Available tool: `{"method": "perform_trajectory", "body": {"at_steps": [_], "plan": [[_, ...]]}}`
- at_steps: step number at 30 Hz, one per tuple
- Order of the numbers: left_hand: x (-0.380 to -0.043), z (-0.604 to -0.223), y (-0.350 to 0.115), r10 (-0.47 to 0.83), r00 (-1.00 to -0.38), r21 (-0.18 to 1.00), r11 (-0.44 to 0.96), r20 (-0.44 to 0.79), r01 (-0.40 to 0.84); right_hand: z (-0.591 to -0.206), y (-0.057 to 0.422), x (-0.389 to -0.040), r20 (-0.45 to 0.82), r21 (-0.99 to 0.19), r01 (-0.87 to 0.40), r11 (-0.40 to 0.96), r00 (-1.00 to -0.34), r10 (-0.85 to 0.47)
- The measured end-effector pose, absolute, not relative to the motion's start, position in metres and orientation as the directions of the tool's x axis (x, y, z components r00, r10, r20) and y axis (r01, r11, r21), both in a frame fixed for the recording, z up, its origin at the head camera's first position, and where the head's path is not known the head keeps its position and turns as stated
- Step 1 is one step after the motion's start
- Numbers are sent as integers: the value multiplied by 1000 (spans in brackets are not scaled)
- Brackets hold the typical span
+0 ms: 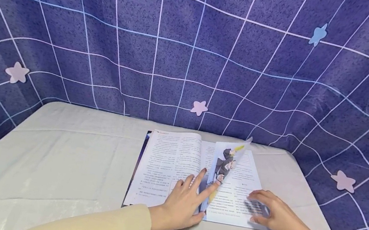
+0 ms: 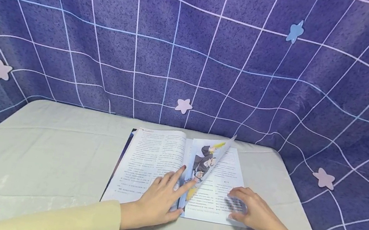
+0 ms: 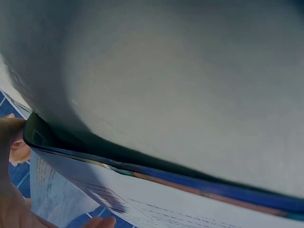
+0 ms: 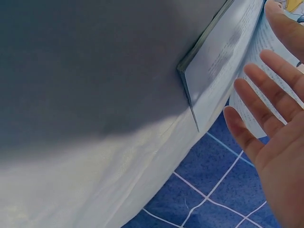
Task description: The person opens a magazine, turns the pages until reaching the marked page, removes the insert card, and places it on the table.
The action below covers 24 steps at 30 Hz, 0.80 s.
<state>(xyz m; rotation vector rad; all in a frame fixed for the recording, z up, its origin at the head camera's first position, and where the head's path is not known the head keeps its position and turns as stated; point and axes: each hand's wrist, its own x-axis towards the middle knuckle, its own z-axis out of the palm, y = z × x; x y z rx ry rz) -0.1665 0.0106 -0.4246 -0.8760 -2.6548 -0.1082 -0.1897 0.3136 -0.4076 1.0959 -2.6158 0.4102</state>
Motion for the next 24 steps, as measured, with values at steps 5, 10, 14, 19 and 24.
{"method": "perform_trajectory", "body": {"at_steps": [5, 10, 14, 19, 24], "plan": [[-167, -424, 10, 546, -762, -29, 819, 348, 573, -409, 314, -190, 354, -156, -722, 675, -678, -644], [-167, -424, 10, 522, -769, -17, 831, 369, 556, -408, 314, -190, 349, -160, -721, 674, -680, -645], [-167, -425, 10, 504, -777, -11, 841, 378, 540, -409, 313, -189, 346, -158, -722, 674, -680, -647], [-165, -426, 11, 479, -793, -2, 857, 378, 516, -410, 312, -186, 323, -132, -711, 691, -690, -648], [-164, -426, 11, 469, -800, 10, 860, 374, 510, -411, 312, -184, 297, -113, -711, 694, -691, -659]]}}
